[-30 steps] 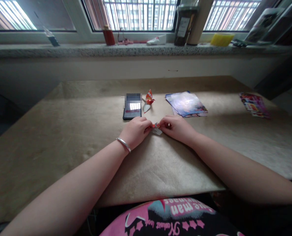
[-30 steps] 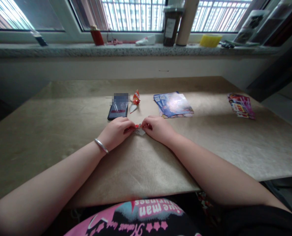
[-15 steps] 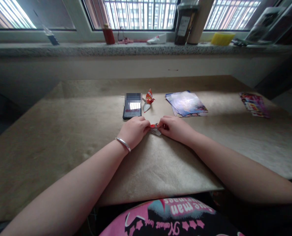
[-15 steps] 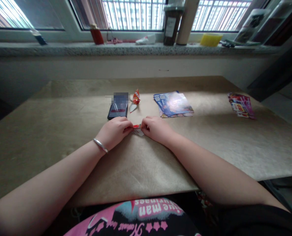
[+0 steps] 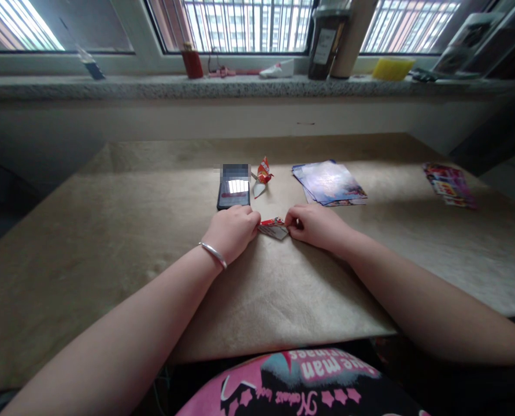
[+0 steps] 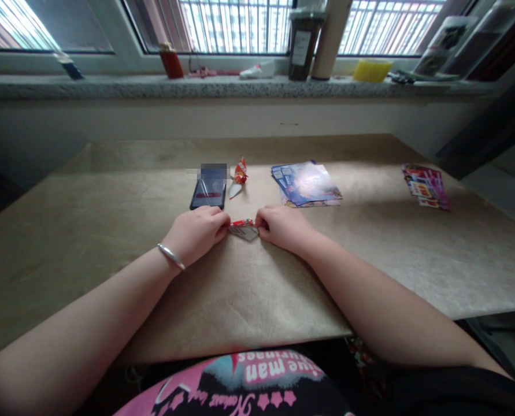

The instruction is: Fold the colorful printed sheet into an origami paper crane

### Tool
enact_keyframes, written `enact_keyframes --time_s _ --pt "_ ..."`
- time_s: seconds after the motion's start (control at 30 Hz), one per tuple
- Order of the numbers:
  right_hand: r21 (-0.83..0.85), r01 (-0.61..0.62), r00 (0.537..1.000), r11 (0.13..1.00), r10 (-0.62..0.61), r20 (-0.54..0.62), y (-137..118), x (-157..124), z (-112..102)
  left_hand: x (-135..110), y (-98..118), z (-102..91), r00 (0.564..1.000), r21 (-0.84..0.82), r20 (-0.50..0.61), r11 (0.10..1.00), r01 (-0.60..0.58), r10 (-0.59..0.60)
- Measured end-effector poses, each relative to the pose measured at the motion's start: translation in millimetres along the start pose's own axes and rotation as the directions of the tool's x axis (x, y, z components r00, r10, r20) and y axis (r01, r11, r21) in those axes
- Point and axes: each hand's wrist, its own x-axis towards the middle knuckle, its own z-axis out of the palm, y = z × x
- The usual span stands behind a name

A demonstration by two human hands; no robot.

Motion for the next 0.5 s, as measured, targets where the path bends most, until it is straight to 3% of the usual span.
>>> enact_keyframes --time_s 0.23,0.5 --pt "0.021 0.022 0.999 1.0 -0.021 -0.04 1 -3 2 2 -3 8.0 0.999 -0.102 -0.048 0.995 0.006 -0.011" --pt "0.008 0.127 0.989 0.992 -0.126 -0.079 -3 1 7 8 -3 21.9 0.989 -0.311 -0.12 0.943 -0.117 0.083"
